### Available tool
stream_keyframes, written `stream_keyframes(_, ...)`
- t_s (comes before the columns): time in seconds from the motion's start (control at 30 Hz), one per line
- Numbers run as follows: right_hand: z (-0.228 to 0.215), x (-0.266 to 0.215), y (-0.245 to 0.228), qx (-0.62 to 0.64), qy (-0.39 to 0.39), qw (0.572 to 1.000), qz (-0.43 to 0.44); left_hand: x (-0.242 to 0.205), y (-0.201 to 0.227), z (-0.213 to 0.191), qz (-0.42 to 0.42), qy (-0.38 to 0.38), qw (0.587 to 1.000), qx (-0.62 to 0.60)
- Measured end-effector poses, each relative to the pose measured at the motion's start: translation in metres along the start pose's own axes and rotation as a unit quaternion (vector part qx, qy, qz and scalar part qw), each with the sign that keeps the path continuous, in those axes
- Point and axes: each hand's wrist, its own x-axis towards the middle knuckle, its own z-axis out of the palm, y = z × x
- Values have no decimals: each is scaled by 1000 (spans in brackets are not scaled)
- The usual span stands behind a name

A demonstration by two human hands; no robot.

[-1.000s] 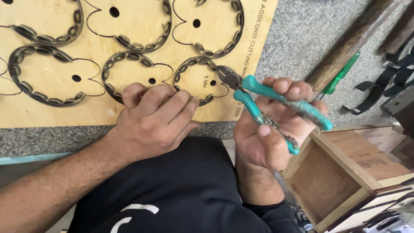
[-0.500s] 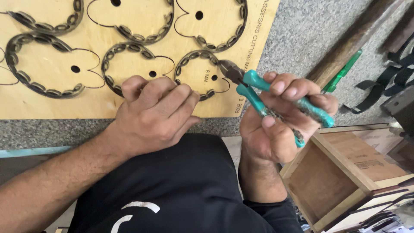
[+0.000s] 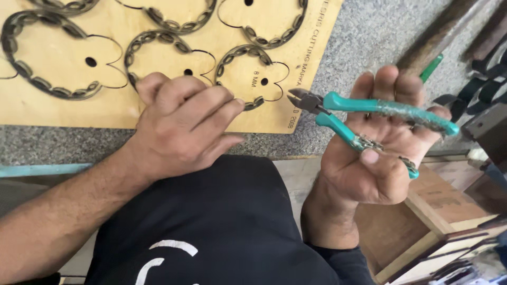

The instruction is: The person uses pliers and a hammer to attach small metal pieces to flower-shaped outlines on a wooden board. They repeatedly position the metal pieces, secure them with the hammer, and adjust the board to access different sections.

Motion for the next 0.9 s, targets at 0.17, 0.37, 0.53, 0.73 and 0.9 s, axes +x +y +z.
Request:
stream_keyframes(0.17,7,5,-4,-20,-53,998,26,-9,-8,-1,-21,105,994,34)
stream_keyframes(0.37,16,8,3,-49,-93,994,27,-23,-16,-17,-84,103,990,54)
stream_keyframes(0.53,38,2,10,-64,-76,994,47,-26,-21,-11,-56,114,990,67)
stream_keyframes(0.73,49,-9,16,-54,-88,992,68,-29,-24,-9,-45,124,990,52)
stream_keyframes(0.9,53,-10,6,-76,-94,993,15,-26,-23,-15,-43,108,993,34)
